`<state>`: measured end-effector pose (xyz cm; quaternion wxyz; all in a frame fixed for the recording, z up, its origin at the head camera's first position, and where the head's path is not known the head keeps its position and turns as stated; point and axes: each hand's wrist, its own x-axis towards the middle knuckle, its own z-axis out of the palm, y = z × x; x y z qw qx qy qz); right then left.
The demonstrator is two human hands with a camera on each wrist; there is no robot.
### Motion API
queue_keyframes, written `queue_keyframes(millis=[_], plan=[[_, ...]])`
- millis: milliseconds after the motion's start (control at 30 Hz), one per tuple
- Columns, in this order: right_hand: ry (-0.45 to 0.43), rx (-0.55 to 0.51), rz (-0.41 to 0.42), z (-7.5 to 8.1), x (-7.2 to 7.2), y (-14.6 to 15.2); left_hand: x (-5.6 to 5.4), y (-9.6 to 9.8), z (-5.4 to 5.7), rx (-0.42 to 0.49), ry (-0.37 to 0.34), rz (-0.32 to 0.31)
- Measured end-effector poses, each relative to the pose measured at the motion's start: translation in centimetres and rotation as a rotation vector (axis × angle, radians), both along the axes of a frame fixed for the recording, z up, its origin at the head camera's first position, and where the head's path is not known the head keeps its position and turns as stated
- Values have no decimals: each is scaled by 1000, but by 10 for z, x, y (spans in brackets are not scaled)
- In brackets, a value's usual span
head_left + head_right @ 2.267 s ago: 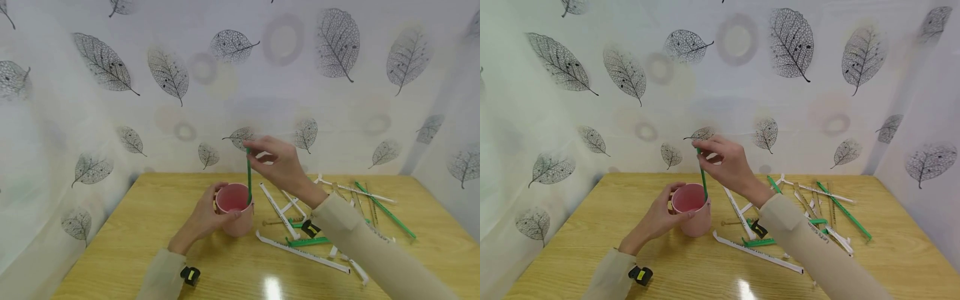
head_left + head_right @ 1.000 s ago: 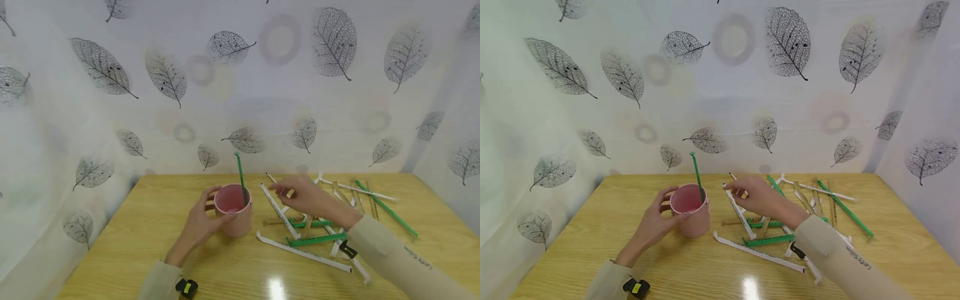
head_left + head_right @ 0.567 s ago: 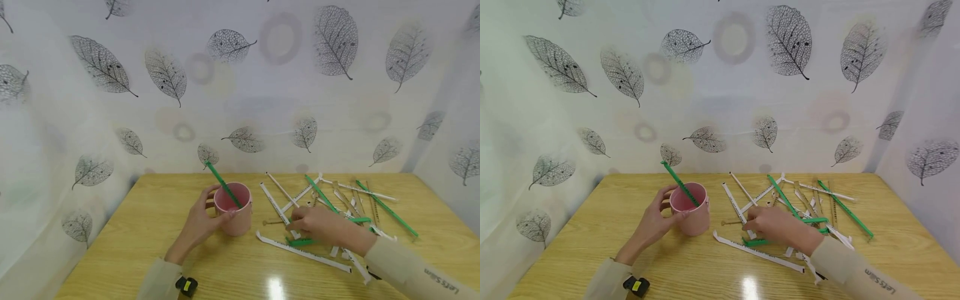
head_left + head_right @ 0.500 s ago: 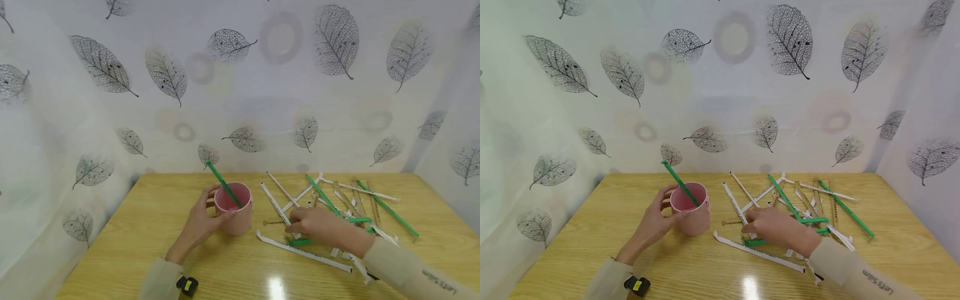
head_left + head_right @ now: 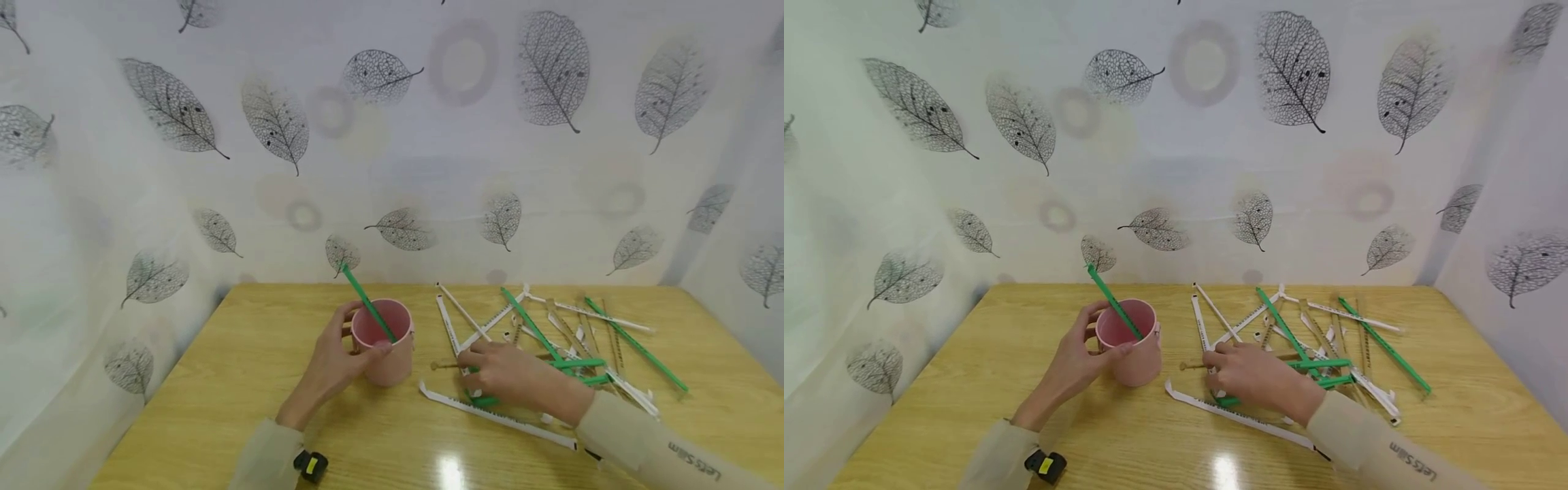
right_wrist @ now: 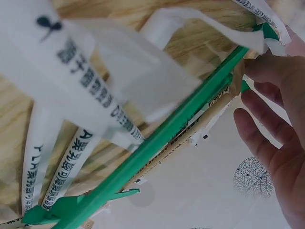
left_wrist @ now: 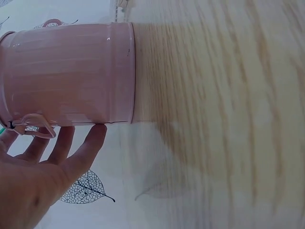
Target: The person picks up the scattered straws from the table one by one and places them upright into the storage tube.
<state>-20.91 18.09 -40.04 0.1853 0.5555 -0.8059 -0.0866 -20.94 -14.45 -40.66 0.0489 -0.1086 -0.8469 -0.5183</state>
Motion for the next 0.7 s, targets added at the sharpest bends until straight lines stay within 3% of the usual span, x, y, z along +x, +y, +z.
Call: queue_keyframes(millis=[133, 233, 367, 467, 600, 700], plan=[[3, 2, -5, -4, -1, -1, 1, -2, 0, 1, 6, -13], [-6, -68, 30, -6, -4, -3, 2, -2, 0, 2, 12, -27], [-50, -288, 163, -2, -13, -8, 3, -2, 2, -1, 14, -26], [-135, -470, 257, 9, -19, -12, 3, -2, 2, -6, 12, -20], [-280, -662, 277, 25, -22, -14, 3, -2, 2, -6, 8, -23], [-330, -781, 250, 37, -23, -15, 3, -2, 2, -4, 2, -21]])
